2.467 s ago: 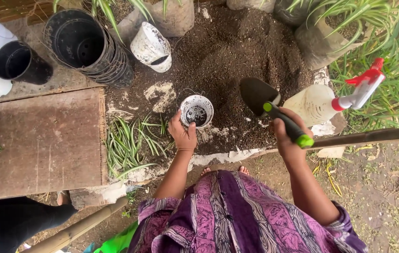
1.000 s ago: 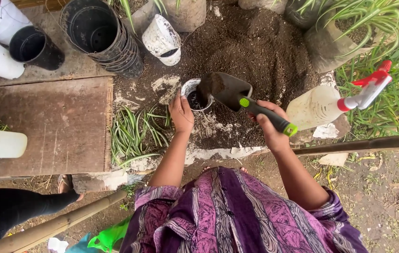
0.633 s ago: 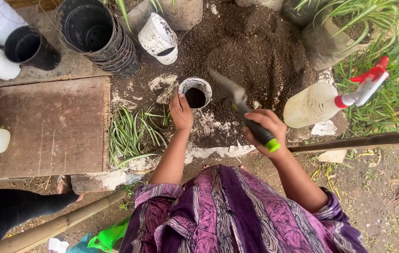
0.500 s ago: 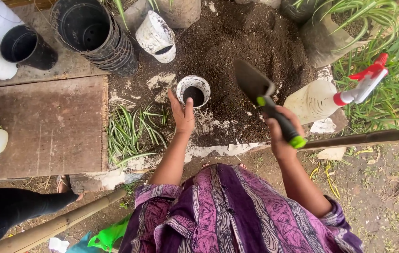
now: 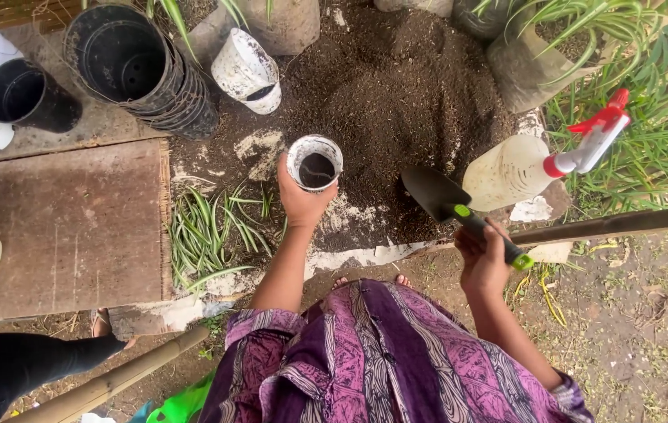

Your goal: Planting small green shoots into a white plastic pot filled with soil using a hand trowel in a nursery setting.

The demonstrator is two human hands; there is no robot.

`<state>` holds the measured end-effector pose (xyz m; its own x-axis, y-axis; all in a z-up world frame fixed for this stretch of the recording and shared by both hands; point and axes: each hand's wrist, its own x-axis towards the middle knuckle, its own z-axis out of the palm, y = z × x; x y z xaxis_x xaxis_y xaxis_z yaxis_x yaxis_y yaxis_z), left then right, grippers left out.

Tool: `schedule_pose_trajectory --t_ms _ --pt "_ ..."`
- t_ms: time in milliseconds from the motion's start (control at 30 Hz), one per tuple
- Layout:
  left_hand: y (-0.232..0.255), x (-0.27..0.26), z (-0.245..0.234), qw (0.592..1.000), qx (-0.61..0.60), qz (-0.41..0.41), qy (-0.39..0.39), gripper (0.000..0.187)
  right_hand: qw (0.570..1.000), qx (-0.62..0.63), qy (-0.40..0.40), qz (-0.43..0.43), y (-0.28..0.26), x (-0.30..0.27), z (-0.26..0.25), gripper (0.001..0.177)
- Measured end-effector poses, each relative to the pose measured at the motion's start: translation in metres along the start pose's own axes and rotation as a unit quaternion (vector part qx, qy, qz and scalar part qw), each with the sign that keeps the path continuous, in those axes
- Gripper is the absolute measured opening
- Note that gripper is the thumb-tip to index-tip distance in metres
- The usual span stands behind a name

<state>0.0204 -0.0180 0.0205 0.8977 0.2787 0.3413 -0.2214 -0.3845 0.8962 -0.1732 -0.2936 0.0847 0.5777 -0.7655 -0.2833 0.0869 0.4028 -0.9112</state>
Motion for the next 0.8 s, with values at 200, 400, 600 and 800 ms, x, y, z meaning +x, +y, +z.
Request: schedule_pose_trajectory --t_ms 200,400,600,800 --pt "0.008 -0.011 -0.013 0.998 0.007 -0.025 -0.057 0.124 0.995 0.08 -0.052 0.035 0.021 0.016 0.05 0.04" --pt "-0.004 -0.008 -0.013 0.995 0.061 0.004 -0.081 0.123 0.984 0.142 -0.076 0.075 0.022 0.037 0.07 0.041" --pt "-0.025 -0.014 -0.001 0.989 0.123 0.01 -0.086 0.116 0.983 0.139 -0.103 0.068 0.001 0.032 0.072 0.037" --pt "-0.019 -0.011 -0.007 0.986 0.107 -0.026 -0.127 0.113 0.977 0.07 -0.203 0.002 -0.018 0.01 0.089 0.035"
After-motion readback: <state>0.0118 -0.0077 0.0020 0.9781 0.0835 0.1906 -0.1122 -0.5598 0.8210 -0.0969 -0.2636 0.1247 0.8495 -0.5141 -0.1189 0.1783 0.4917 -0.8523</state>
